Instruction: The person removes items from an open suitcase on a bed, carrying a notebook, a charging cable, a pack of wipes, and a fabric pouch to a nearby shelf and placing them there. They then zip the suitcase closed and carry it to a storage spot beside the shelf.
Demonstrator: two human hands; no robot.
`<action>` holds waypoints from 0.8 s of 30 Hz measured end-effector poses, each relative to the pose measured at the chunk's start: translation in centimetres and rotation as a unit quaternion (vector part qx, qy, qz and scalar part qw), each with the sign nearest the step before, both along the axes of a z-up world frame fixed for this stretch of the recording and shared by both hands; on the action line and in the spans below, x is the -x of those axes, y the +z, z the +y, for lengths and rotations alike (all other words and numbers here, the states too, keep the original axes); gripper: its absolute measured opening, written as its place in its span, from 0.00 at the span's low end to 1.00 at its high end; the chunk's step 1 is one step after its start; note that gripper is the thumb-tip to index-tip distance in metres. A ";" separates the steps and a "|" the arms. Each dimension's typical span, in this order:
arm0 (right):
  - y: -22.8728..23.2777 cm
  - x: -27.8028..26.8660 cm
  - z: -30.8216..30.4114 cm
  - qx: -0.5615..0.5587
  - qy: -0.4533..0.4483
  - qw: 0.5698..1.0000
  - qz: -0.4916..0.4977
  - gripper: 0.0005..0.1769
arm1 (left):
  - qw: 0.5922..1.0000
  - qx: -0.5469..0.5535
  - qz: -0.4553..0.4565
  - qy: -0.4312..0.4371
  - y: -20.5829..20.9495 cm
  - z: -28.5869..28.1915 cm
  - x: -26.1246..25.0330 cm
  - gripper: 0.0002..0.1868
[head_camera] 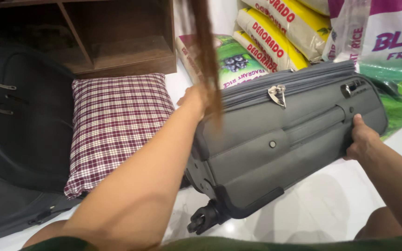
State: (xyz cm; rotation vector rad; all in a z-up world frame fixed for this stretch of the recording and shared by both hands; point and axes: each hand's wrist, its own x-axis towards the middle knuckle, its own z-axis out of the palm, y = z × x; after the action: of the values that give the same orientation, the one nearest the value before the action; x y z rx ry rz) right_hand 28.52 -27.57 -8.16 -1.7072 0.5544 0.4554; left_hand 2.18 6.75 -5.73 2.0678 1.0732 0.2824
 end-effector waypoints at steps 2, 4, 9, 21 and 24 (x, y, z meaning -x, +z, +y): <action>-0.4 -0.3 -0.8 0.007 -0.007 1.000 0.017 0.37 | 1.000 0.003 0.015 -0.012 -0.3 -0.4 -0.1 0.31; -0.9 -0.3 -1.6 0.001 -0.018 1.000 0.020 0.36 | 0.999 0.004 0.025 -0.022 -0.6 -1.2 0.1 0.31; -1.7 -0.9 -1.1 -0.024 -0.019 0.999 -0.025 0.33 | 0.999 -0.002 0.040 -0.033 -1.7 -5.2 1.1 0.31; -4.6 -0.1 -6.9 -0.040 -0.003 0.998 0.058 0.30 | 0.949 0.274 -0.050 0.148 2.3 -18.3 8.1 0.48; -6.2 -0.2 -6.6 -0.039 -0.020 0.994 0.100 0.31 | 0.891 0.371 -0.037 0.258 1.5 -17.7 9.3 0.64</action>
State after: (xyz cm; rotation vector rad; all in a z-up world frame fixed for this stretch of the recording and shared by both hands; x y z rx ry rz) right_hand 28.67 -34.14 -14.35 -1.5818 0.7058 0.6152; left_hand -7.08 -10.92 -4.27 1.0703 1.4001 0.1646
